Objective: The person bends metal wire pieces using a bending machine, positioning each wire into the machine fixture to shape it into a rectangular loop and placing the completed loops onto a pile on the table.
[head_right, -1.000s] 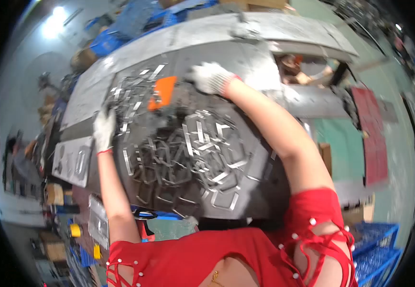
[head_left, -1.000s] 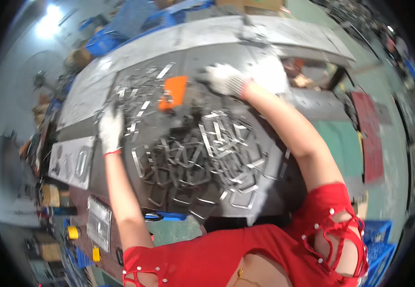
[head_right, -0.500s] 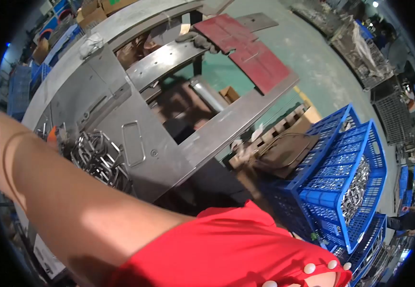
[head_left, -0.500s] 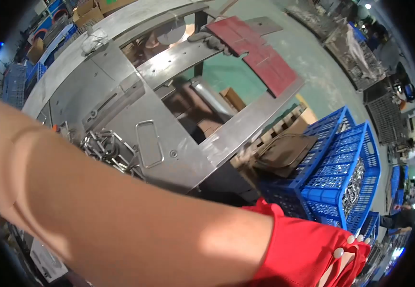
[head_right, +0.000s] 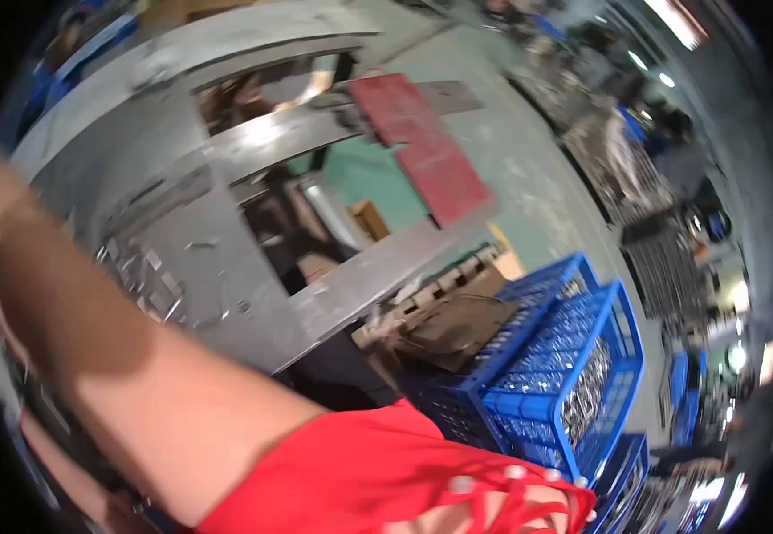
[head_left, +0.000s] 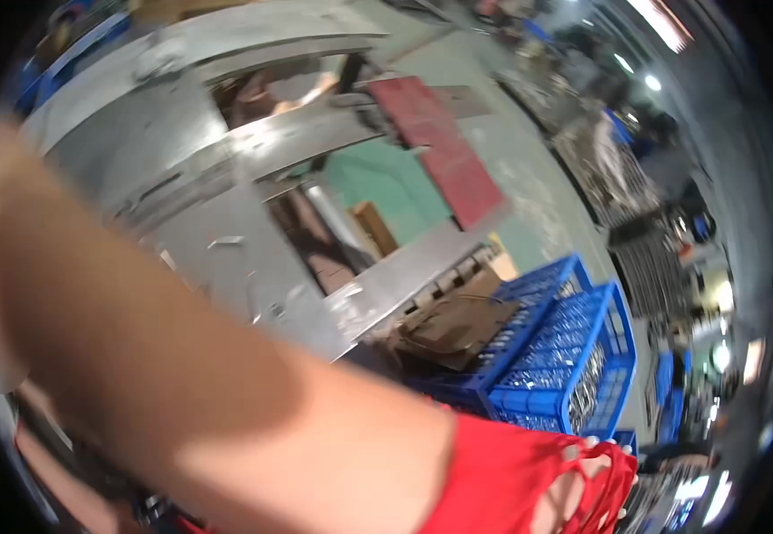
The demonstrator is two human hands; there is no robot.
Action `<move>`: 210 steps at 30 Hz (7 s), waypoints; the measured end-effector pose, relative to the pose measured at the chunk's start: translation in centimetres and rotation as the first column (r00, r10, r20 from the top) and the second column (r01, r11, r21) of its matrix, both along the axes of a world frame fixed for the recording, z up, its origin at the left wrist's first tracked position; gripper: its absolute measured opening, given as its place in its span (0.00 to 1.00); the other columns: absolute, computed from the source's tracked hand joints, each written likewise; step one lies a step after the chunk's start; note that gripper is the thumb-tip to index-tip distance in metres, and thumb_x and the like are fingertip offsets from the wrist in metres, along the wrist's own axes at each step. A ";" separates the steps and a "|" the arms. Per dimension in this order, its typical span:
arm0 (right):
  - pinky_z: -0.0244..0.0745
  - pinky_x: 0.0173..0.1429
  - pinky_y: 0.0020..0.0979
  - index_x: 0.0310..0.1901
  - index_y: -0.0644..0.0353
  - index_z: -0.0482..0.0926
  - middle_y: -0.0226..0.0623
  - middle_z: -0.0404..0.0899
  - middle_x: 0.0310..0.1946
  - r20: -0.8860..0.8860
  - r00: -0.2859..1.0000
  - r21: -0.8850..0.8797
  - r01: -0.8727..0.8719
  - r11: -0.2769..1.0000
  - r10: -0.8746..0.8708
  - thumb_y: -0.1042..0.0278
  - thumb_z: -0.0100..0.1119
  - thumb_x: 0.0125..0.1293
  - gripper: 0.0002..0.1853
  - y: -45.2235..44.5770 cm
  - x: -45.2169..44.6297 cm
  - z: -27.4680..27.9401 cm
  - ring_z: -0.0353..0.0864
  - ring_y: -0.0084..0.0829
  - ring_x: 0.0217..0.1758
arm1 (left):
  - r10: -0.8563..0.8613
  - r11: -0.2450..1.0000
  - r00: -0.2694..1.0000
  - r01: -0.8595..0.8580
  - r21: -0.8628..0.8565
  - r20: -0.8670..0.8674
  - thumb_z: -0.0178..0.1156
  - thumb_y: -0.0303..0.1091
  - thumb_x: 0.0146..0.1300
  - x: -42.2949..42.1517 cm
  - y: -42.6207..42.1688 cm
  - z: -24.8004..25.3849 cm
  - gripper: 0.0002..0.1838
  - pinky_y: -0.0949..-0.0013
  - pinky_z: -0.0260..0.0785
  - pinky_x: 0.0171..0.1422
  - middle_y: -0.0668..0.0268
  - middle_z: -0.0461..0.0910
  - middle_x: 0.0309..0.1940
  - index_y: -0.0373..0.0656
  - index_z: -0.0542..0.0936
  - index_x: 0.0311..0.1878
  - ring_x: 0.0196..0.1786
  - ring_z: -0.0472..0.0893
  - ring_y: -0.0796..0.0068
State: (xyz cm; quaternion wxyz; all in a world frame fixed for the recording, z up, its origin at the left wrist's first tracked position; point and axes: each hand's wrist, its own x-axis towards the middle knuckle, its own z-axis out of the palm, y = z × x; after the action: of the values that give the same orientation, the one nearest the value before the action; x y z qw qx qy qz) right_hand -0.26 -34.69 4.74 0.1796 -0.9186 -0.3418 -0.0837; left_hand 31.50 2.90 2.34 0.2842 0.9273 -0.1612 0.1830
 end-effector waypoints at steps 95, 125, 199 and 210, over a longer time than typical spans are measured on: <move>0.81 0.44 0.47 0.43 0.58 0.81 0.47 0.84 0.33 0.136 0.943 -0.140 0.321 0.937 -0.303 0.63 0.58 0.64 0.11 -0.3 15.1 7.4 0.86 0.50 0.40 | -0.361 0.635 0.923 0.137 -0.761 -0.135 0.53 0.41 0.77 -9.7 -13.5 7.0 0.15 0.81 0.63 0.31 0.72 0.80 0.33 0.45 0.80 0.58 0.29 0.73 0.87; 0.80 0.50 0.46 0.48 0.57 0.84 0.50 0.85 0.39 -0.136 0.959 -0.066 0.241 0.968 -0.248 0.63 0.62 0.60 0.15 -2.5 15.9 6.8 0.85 0.50 0.44 | -0.486 0.386 0.864 0.081 -0.919 -0.128 0.56 0.44 0.76 -10.1 -13.9 7.0 0.15 0.82 0.60 0.29 0.73 0.79 0.32 0.44 0.80 0.55 0.26 0.70 0.87; 0.68 0.69 0.46 0.61 0.43 0.82 0.30 0.77 0.65 0.065 0.953 -0.192 0.302 0.934 -0.295 0.68 0.52 0.68 0.21 -5.1 19.8 0.5 0.73 0.38 0.70 | -0.695 0.468 0.677 0.174 -0.866 -0.240 0.57 0.43 0.75 -10.4 -20.3 4.6 0.10 0.74 0.56 0.29 0.76 0.66 0.22 0.48 0.75 0.39 0.24 0.64 0.83; 0.47 0.81 0.53 0.62 0.31 0.80 0.26 0.66 0.75 -0.049 0.908 -0.146 0.406 0.902 -0.416 0.57 0.49 0.75 0.18 -5.4 19.7 0.5 0.59 0.47 0.80 | -0.588 0.808 0.666 0.495 0.318 0.459 0.63 0.20 0.58 -10.3 -19.1 5.1 0.20 0.55 0.76 0.57 0.47 0.82 0.48 0.33 0.79 0.55 0.50 0.82 0.44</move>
State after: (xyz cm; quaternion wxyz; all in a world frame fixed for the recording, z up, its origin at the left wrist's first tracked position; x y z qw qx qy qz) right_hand 19.44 -40.10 5.26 0.1101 -0.9825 -0.1378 -0.0604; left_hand 21.22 -16.15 7.41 0.1907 0.7671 -0.5176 0.3275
